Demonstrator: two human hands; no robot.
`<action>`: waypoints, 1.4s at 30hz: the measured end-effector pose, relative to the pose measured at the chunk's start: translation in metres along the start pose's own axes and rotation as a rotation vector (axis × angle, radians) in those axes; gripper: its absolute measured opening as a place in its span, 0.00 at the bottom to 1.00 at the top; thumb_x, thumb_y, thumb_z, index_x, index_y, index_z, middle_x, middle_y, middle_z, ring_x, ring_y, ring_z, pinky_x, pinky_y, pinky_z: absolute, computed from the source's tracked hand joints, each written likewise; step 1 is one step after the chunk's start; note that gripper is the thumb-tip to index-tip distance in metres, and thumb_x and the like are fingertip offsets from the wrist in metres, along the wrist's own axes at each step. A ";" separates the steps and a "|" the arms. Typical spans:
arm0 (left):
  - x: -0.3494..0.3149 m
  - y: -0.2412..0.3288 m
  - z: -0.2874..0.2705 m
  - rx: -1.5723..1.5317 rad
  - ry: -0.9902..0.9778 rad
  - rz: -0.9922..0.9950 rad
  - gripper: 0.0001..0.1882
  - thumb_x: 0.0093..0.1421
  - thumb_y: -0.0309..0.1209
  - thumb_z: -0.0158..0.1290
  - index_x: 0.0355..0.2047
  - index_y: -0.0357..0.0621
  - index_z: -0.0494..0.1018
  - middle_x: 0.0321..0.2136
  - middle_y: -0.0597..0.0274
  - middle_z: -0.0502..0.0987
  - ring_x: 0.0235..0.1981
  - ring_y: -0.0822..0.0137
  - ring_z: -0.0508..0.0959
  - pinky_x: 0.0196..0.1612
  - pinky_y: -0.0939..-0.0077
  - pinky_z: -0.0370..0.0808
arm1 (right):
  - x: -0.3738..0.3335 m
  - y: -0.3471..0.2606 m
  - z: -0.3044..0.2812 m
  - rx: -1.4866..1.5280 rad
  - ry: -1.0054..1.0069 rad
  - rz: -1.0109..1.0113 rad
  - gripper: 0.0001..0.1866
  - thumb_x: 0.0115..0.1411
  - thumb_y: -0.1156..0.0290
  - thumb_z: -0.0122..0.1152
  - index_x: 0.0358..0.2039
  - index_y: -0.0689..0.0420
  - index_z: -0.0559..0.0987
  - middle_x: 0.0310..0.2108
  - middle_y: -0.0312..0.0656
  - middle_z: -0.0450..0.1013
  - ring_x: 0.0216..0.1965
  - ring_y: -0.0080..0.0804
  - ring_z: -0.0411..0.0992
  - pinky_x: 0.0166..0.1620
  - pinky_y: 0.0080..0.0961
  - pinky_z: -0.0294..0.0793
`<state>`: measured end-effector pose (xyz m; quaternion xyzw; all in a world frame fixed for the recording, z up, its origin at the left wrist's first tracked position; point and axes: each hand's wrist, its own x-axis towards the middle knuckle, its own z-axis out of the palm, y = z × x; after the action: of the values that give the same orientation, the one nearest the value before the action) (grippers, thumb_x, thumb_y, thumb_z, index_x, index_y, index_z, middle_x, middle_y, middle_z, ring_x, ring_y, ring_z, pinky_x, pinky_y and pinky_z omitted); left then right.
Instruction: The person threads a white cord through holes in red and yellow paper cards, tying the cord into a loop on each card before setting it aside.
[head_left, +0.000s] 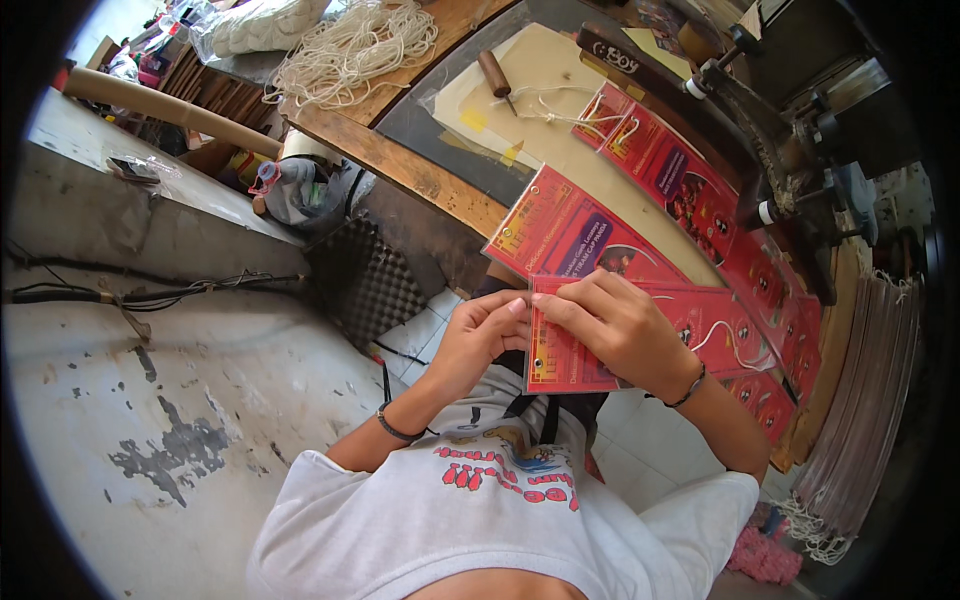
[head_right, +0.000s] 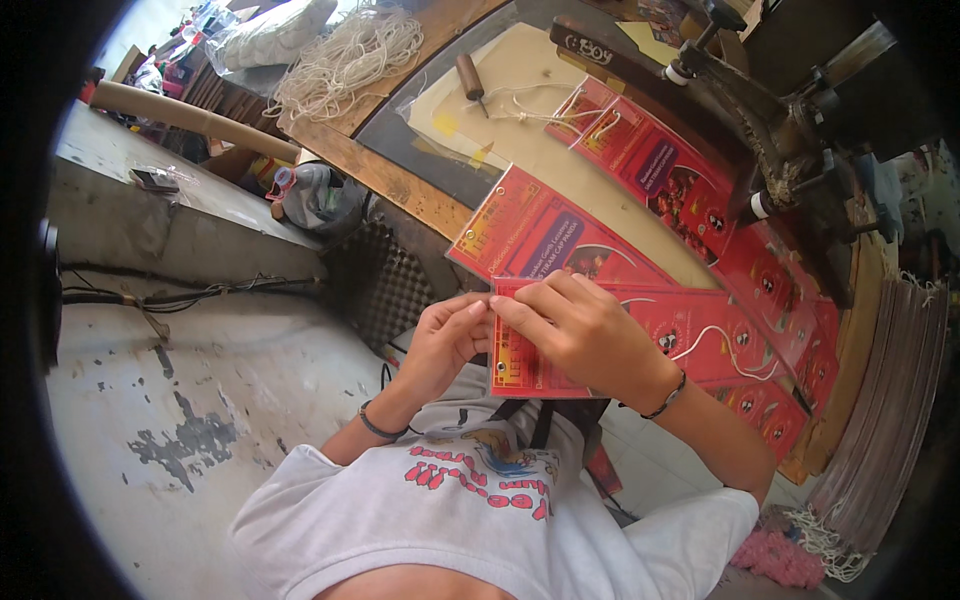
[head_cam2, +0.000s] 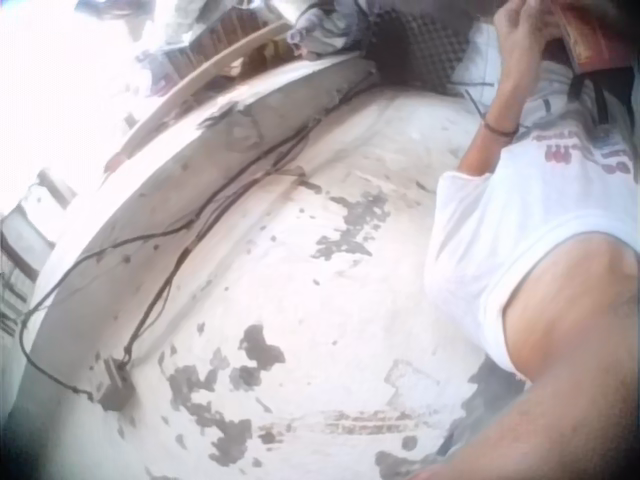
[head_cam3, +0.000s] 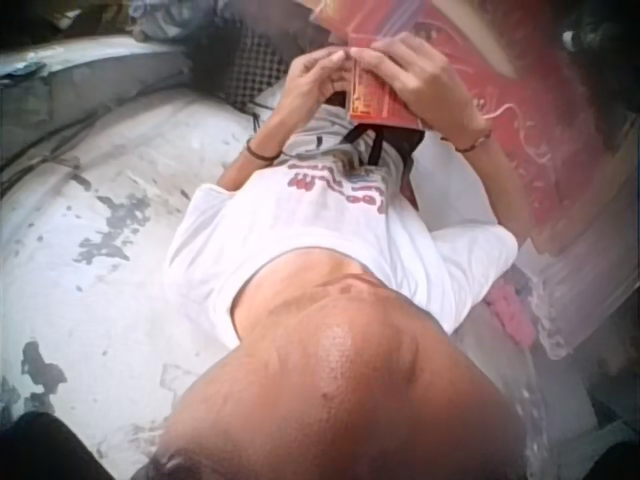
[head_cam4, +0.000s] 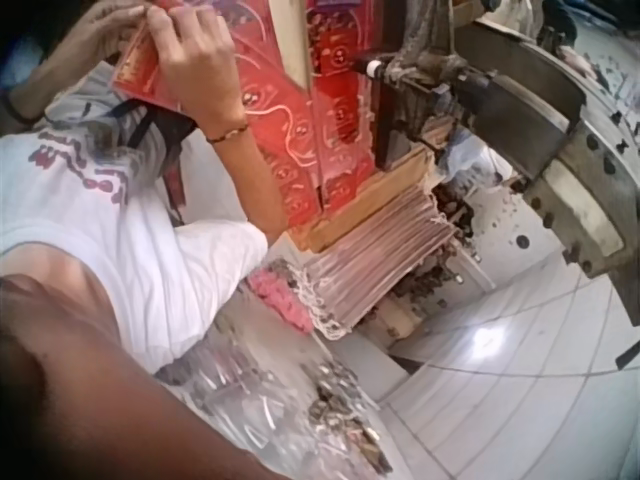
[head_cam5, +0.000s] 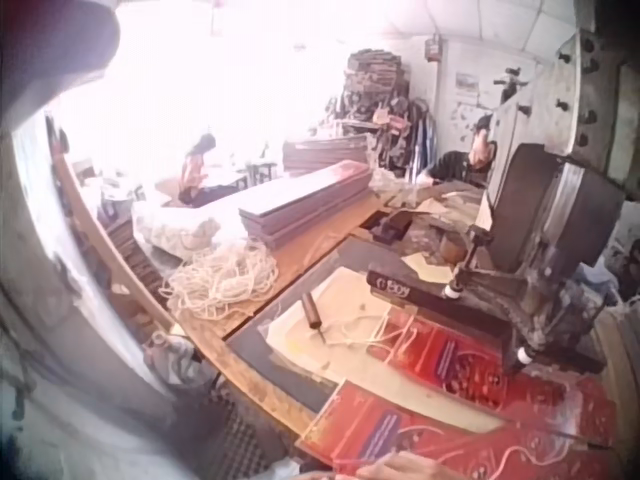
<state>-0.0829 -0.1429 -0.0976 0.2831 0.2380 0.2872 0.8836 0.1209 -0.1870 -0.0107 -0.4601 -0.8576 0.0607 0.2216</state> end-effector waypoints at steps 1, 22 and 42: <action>0.000 -0.003 -0.003 0.044 0.005 0.010 0.16 0.70 0.31 0.50 0.52 0.31 0.73 0.41 0.56 0.81 0.38 0.72 0.82 0.43 0.76 0.80 | -0.001 0.001 0.000 0.002 0.003 -0.007 0.17 0.51 0.74 0.61 0.44 0.58 0.79 0.36 0.38 0.72 0.41 0.35 0.73 0.42 0.32 0.77; 0.001 0.005 0.000 0.066 -0.056 -0.010 0.17 0.70 0.28 0.46 0.54 0.29 0.71 0.43 0.54 0.80 0.39 0.68 0.83 0.45 0.72 0.82 | -0.001 0.003 -0.001 -0.015 -0.009 -0.009 0.14 0.52 0.76 0.60 0.41 0.59 0.78 0.40 0.40 0.73 0.42 0.38 0.73 0.44 0.33 0.77; -0.007 0.005 0.007 0.252 -0.066 0.063 0.18 0.69 0.26 0.48 0.58 0.32 0.67 0.46 0.53 0.80 0.44 0.70 0.82 0.46 0.76 0.82 | -0.002 0.005 -0.003 0.111 -0.015 0.000 0.14 0.53 0.74 0.62 0.42 0.59 0.78 0.39 0.42 0.73 0.43 0.40 0.72 0.46 0.33 0.76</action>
<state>-0.0858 -0.1471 -0.0874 0.4083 0.2341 0.2733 0.8389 0.1266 -0.1861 -0.0099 -0.4466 -0.8546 0.1114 0.2404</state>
